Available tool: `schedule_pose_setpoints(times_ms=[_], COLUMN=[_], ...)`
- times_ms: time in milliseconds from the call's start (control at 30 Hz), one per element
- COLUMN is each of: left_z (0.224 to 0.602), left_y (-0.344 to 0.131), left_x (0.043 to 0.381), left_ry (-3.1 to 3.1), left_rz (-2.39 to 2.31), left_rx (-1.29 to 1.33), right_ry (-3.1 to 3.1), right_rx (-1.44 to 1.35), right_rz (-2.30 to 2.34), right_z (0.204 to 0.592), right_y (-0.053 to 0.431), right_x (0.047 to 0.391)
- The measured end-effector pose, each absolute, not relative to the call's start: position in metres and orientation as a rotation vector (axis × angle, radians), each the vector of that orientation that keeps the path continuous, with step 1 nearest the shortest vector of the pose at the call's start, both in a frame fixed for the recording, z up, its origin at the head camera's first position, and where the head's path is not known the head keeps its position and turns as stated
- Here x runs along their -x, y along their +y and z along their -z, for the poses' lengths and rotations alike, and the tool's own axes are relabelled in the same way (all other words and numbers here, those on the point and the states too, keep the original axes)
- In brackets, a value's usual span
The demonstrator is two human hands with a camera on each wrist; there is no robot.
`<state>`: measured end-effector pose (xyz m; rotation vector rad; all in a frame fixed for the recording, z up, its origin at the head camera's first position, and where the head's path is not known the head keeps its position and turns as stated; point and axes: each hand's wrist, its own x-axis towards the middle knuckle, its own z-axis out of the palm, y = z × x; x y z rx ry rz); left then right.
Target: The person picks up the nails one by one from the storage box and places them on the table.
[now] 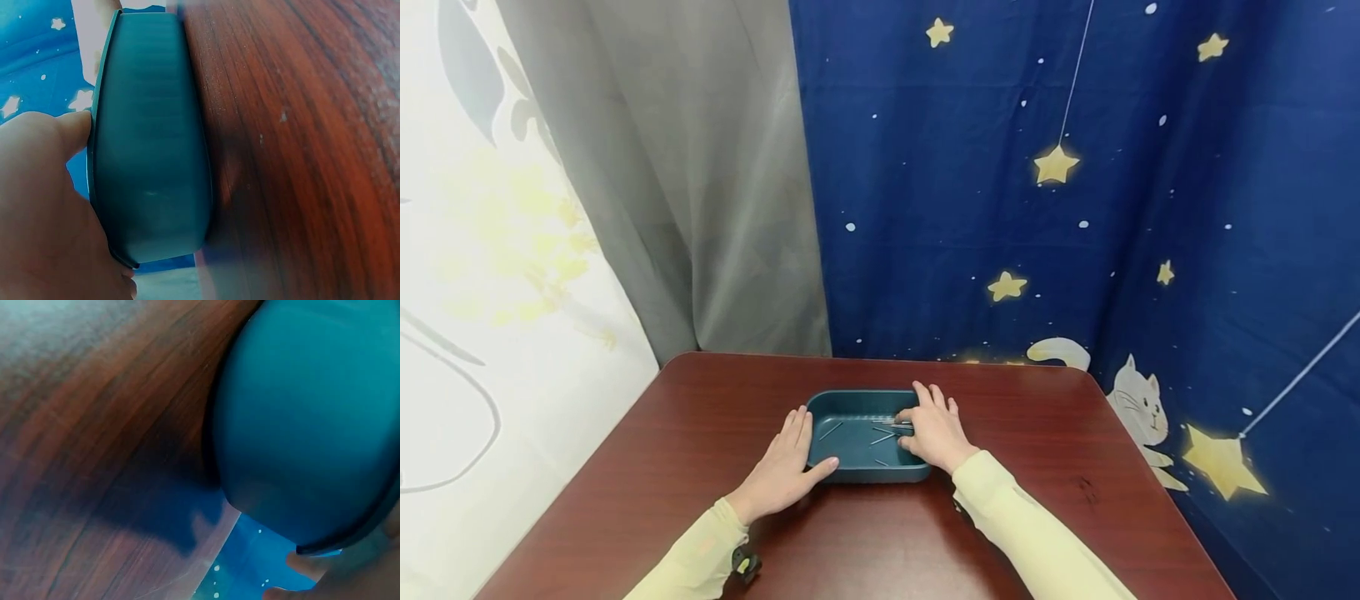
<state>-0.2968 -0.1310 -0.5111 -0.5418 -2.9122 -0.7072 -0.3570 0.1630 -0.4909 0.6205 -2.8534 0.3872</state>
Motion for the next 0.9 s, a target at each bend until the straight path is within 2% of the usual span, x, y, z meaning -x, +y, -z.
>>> schedule_pose_setpoints(times_ms=[900], left_z=[0.51], left_y=[-0.131], left_x=[0.295], left_ry=[-2.936], left_rz=[0.712], left_rx=[0.541], right_ry=[-2.859], right_rx=[-0.679], right_rz=[-0.296], right_z=[0.496], right_y=[0.152], right_x=[0.376])
